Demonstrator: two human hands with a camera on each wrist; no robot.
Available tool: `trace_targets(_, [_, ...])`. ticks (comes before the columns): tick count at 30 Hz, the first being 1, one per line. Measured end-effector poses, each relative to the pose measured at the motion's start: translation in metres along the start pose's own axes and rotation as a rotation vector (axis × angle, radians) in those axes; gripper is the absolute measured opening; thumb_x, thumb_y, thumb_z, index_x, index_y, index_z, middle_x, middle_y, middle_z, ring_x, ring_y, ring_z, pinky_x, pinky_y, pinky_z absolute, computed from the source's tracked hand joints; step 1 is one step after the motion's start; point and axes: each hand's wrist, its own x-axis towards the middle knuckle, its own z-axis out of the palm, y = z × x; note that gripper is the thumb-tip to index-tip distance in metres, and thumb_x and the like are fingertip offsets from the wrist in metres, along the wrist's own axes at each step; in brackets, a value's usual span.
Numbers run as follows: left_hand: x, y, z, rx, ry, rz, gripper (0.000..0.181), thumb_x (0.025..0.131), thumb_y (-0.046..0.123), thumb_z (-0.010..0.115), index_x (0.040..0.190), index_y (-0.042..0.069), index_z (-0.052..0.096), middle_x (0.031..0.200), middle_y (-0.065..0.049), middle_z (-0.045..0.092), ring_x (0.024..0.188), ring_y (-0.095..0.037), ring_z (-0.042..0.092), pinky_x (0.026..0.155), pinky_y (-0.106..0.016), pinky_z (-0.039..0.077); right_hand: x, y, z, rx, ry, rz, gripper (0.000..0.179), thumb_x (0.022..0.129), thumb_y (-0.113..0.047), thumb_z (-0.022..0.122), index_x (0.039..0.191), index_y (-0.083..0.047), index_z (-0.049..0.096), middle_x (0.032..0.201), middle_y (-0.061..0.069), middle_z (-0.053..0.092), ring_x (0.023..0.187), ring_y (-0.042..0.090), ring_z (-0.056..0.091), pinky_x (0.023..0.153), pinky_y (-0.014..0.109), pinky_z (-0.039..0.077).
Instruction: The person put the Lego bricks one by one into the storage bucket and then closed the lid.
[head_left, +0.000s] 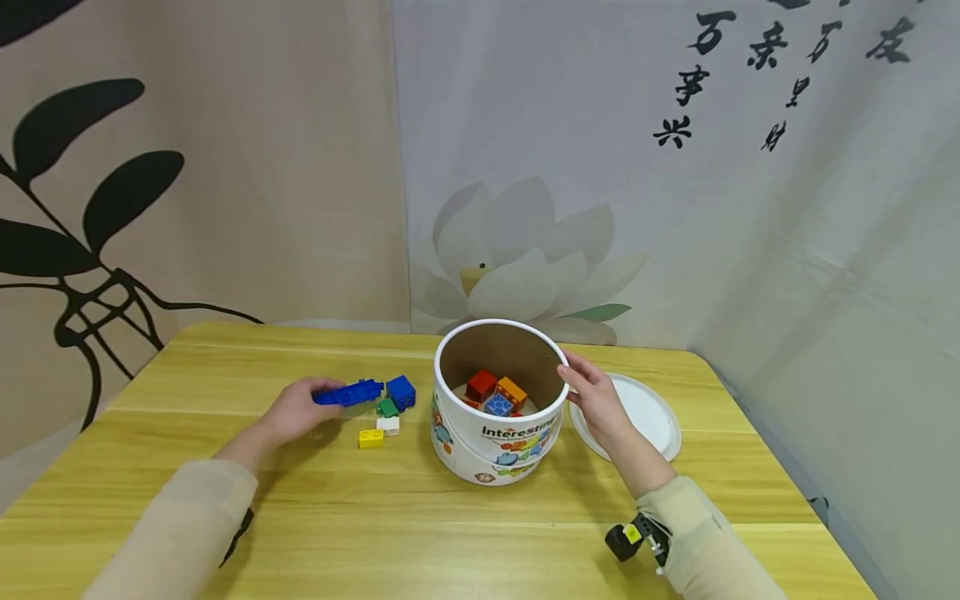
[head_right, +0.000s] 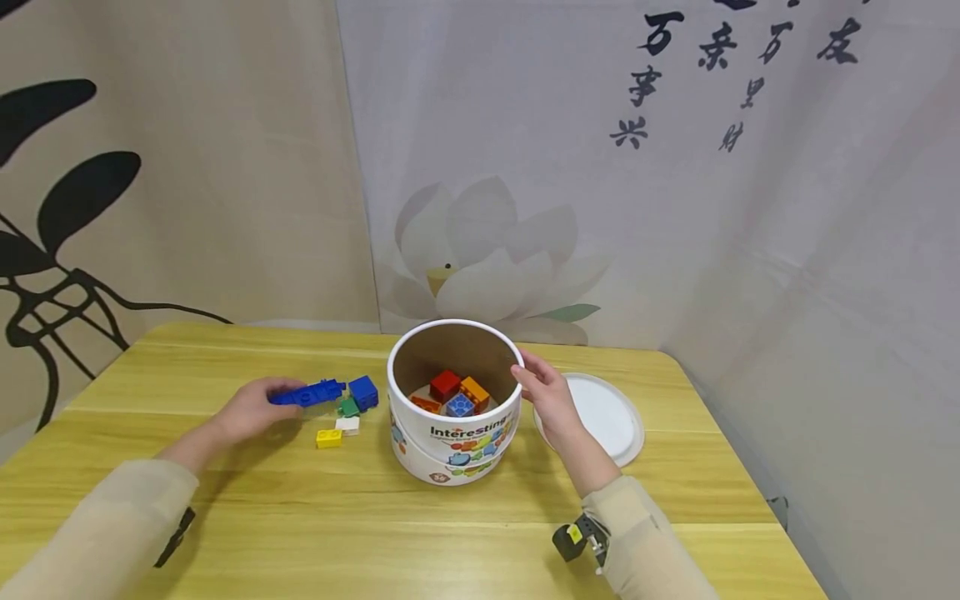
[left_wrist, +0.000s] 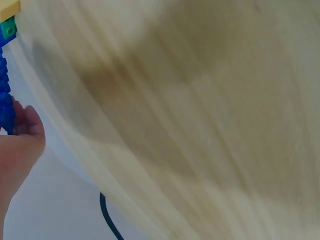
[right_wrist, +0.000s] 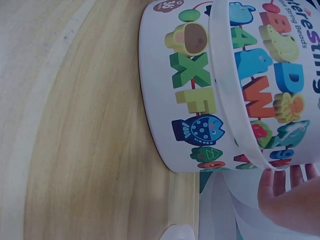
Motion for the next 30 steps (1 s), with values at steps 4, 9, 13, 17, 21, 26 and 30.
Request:
trace_targets(4, [0.000, 0.004, -0.008, -0.035, -0.001, 0.009, 0.049, 0.089, 0.018, 0.059, 0.130, -0.006, 0.047, 0.130, -0.032, 0.047, 0.105, -0.035, 0.054, 0.087, -0.045, 0.050, 0.000, 0.000, 0.000, -0.001, -0.002, -0.002, 0.046, 0.095, -0.016, 0.053, 0.137, -0.002, 0.043, 0.126, 0.009, 0.053, 0.106, 0.010, 0.054, 0.096, 0.037, 0.044])
trace_targets(9, [-0.001, 0.014, -0.018, -0.034, 0.012, 0.028, 0.050, 0.091, 0.022, 0.059, 0.131, -0.005, 0.047, 0.132, -0.031, 0.046, 0.116, -0.041, 0.050, 0.095, -0.051, 0.044, -0.001, -0.001, 0.000, -0.008, -0.001, 0.003, 0.046, 0.095, -0.016, 0.052, 0.137, -0.001, 0.043, 0.132, 0.014, 0.049, 0.105, 0.008, 0.054, 0.092, 0.030, 0.047])
trace_targets(13, [-0.001, 0.022, -0.025, -0.063, 0.011, 0.031, 0.052, 0.091, 0.025, 0.058, 0.133, -0.003, 0.046, 0.134, -0.031, 0.045, 0.117, -0.041, 0.050, 0.095, -0.051, 0.044, -0.002, -0.002, 0.000, -0.009, 0.002, 0.004, 0.046, 0.095, -0.016, 0.053, 0.138, -0.001, 0.043, 0.132, 0.014, 0.049, 0.105, 0.007, 0.054, 0.092, 0.030, 0.046])
trace_targets(17, [0.001, 0.029, -0.031, -0.061, 0.017, 0.042, 0.052, 0.092, 0.026, 0.058, 0.134, -0.002, 0.046, 0.135, -0.031, 0.044, 0.118, -0.042, 0.049, 0.095, -0.052, 0.044, -0.002, -0.002, 0.000, -0.012, -0.001, 0.000, 0.046, 0.095, -0.016, 0.053, 0.138, -0.002, 0.043, 0.132, 0.012, 0.050, 0.105, 0.006, 0.054, 0.093, 0.031, 0.046])
trace_targets(21, [0.003, 0.037, -0.035, -0.031, 0.027, 0.054, 0.052, 0.091, 0.028, 0.058, 0.134, 0.000, 0.047, 0.136, -0.029, 0.044, 0.119, -0.043, 0.048, 0.096, -0.053, 0.043, -0.003, -0.002, 0.000, -0.017, -0.005, 0.001, 0.046, 0.096, -0.016, 0.052, 0.138, -0.002, 0.042, 0.134, 0.014, 0.048, 0.106, 0.007, 0.054, 0.095, 0.033, 0.044])
trace_targets(26, [0.006, 0.048, -0.037, -0.011, 0.019, 0.058, 0.054, 0.091, 0.032, 0.059, 0.134, 0.003, 0.048, 0.137, -0.026, 0.045, 0.121, -0.042, 0.047, 0.097, -0.054, 0.041, -0.002, -0.002, 0.000, -0.016, -0.005, 0.005, 0.045, 0.096, -0.015, 0.050, 0.139, -0.002, 0.042, 0.137, 0.017, 0.045, 0.108, 0.008, 0.053, 0.096, 0.034, 0.043])
trace_targets(30, [0.008, 0.058, -0.037, -0.023, 0.019, 0.072, 0.052, 0.091, 0.031, 0.059, 0.134, 0.005, 0.049, 0.140, -0.025, 0.043, 0.124, -0.042, 0.044, 0.099, -0.055, 0.039, -0.002, -0.002, 0.001, -0.008, -0.005, 0.003, 0.046, 0.096, -0.016, 0.051, 0.139, -0.002, 0.042, 0.138, 0.016, 0.045, 0.109, 0.008, 0.052, 0.095, 0.033, 0.044])
